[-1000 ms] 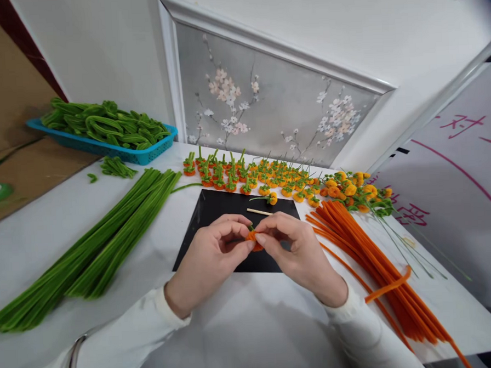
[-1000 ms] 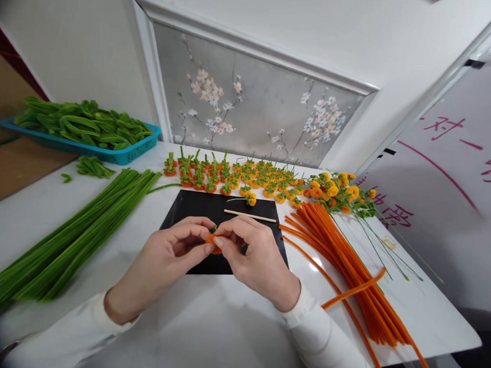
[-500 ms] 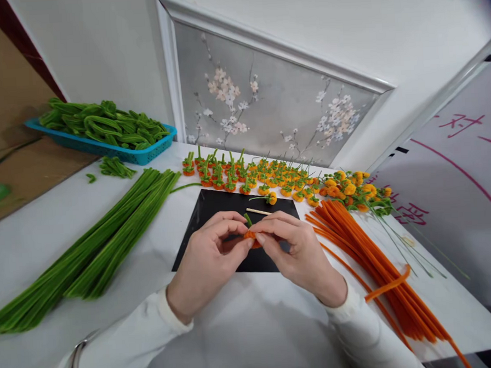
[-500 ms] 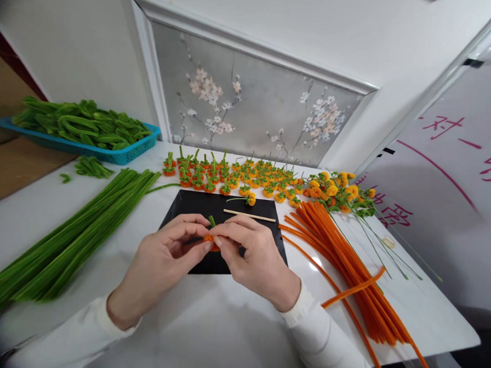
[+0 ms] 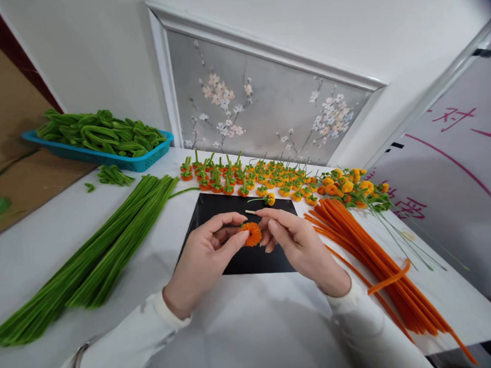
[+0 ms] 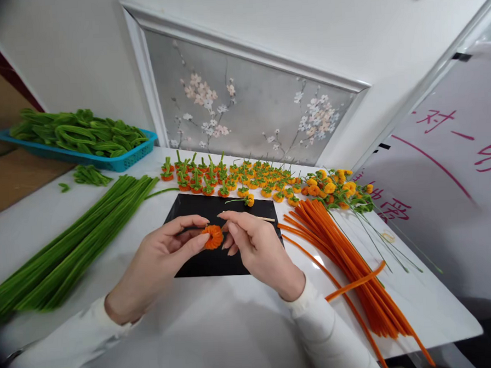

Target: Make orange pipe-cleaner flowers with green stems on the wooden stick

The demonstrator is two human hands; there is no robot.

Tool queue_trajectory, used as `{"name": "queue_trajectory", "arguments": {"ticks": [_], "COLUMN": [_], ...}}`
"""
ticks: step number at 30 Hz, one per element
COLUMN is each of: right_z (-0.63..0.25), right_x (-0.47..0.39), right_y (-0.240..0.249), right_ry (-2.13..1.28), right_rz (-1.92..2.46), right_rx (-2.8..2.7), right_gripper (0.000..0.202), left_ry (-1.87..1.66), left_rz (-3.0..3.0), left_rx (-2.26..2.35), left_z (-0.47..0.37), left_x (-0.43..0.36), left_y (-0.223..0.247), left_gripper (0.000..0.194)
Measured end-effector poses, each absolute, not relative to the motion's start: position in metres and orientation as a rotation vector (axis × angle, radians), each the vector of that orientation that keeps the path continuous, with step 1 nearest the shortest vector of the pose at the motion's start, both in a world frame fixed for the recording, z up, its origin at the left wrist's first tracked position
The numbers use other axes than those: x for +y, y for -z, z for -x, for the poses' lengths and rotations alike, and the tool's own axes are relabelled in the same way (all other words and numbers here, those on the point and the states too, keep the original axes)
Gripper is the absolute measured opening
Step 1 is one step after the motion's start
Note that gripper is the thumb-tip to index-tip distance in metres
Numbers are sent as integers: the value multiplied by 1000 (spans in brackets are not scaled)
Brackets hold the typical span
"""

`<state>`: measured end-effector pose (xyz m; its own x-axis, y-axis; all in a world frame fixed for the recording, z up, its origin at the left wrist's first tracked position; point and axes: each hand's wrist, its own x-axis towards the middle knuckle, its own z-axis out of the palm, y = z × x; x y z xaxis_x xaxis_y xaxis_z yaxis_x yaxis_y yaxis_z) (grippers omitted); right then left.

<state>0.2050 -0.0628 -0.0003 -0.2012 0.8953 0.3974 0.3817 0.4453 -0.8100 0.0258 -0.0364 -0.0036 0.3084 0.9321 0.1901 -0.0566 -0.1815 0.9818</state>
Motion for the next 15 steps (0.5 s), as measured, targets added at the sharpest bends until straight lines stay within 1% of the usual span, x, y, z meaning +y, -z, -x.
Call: {"name": "queue_trajectory", "arguments": {"ticks": [3,6,9,11,13,15], "right_z": [-208,-208,-207,-207,-207,-207], "right_x": [-60,-59,-58,-57,-57,-57], "right_y": [4,5,4,3,2,2], "right_ry": [-835,-786,-721,-713,-716,-714], "right_rz": [1036,1010,1011,1010,1007,1014], "right_rx": [-1756,-1785,-1772,-1761,-1759,-1770], "right_gripper": [31,35,29,27,26,26], "left_ry": [-1082,-1055,-1045,-1042,-1023,-1000], "left_rz": [-1437,-1457,-1516,-1570,-1594,-1578], "left_rx": [887,890,822,766,720,689], "left_z": [-23,-23,-24,-24,-24,-25], "left_x": [-35,-36,-37,-36,-35,-34], "left_y": [1,0,-1,-1,0,2], "left_gripper": [22,22,24,29,34,34]}}
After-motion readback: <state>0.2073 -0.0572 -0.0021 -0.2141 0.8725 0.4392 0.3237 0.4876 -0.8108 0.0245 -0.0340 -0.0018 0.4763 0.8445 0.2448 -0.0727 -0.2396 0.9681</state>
